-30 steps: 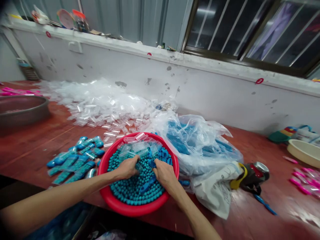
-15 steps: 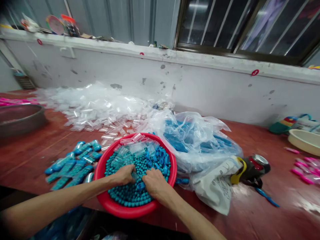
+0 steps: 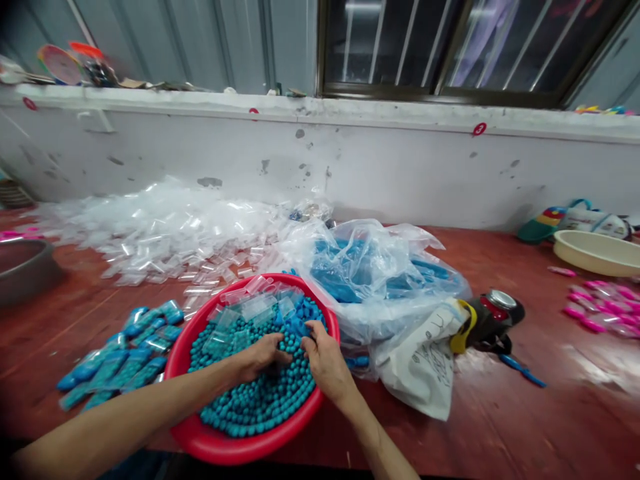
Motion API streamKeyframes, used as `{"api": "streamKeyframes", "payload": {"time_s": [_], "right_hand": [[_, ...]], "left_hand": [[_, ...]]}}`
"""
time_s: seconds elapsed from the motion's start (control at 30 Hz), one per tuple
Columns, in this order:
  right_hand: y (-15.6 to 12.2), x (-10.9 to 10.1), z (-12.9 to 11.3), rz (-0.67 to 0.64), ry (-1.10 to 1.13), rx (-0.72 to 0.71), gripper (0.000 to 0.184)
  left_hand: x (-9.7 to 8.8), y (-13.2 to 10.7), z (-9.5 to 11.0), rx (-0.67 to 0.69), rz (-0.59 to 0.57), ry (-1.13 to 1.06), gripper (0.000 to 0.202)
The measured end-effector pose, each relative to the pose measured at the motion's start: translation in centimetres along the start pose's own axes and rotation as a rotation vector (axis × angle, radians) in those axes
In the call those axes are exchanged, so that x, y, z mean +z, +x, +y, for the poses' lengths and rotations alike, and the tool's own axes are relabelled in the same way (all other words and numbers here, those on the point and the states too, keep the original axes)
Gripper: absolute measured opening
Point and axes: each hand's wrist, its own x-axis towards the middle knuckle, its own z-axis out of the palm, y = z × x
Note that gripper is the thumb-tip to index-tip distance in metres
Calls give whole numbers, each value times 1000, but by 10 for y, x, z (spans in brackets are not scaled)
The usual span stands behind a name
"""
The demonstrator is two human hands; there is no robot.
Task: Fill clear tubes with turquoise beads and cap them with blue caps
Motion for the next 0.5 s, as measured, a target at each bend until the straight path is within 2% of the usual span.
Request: {"api": "streamKeyframes", "payload": {"time_s": [0.13,0.23,0.33,0.43,0.5], "right_hand": [[3,-4,5,4,162,13,28],[5,-7,6,-20,252,69,26],[8,-9,5,-100,320,141,15],[8,-9,2,-149,230,154,17],[8,-8,1,-105,56,65,28]], "left_hand": [[-12,-2,0,0,-161,-263,35],[-13,-4,-1,25,-201,-387,40],[-13,-8,-1,37,-209,-465,39],[-15,-18,-1,39,-184,-517,39],[-16,-27,-1,46,-157,-542,38]]}}
